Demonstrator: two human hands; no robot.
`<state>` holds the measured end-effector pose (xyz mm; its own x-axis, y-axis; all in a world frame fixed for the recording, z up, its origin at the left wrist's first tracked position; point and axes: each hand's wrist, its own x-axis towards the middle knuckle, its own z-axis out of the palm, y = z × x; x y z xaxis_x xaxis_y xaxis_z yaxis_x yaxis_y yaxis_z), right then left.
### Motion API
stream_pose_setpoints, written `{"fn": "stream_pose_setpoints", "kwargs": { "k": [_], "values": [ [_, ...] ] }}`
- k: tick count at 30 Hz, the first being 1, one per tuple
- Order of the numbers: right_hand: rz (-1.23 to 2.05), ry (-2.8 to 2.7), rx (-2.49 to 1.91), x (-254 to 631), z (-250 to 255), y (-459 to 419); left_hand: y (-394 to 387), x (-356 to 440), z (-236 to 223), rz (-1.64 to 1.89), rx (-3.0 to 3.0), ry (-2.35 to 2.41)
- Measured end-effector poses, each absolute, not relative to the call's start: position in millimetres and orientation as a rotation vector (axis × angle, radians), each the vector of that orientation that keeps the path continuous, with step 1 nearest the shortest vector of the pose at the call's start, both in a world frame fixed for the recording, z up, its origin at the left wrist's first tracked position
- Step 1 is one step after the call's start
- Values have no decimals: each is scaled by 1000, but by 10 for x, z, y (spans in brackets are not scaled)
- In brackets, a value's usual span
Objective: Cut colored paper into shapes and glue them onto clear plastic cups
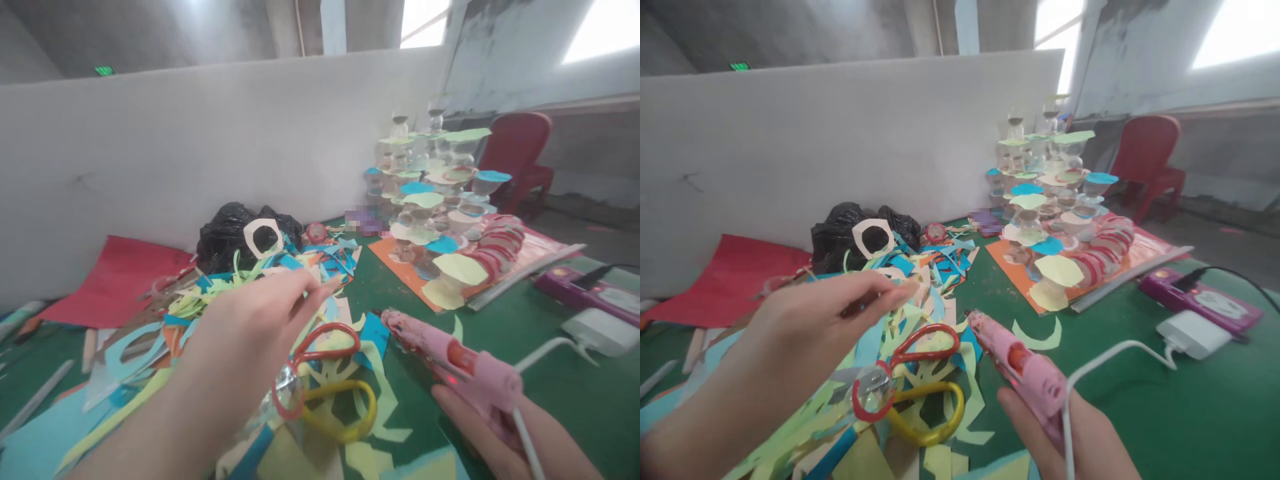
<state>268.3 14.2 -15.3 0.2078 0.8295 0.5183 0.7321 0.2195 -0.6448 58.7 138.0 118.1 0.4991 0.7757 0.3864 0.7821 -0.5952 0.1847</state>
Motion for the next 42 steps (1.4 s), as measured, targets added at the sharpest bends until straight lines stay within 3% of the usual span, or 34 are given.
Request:
{"fn": "stream_pose_setpoints", "kwargs": {
  "k": [5,10,17,23,31,42],
  "values": [
    [169,-1639,-1593,2779,12,260,1884,859,1355,-415,-2488,-1334],
    [-316,-1803,-1581,2797,-55,260,1965,1244,1340,-283,-2513,-1191],
    [-638,-1880,-1583,2771,-211,275,1699,1919,985,-422,-2829,-826],
    [-754,-1939,-1469,2769,-295,311,1522,2550,693,-231,-2776,-440],
    [-612,-1783,-1526,2692,-510,330,1471,2874,698,246,-2693,244],
    [-473,-1752,-1535,2687,-488,330,1580,2980,524,151,-2710,285]
  ]
}}
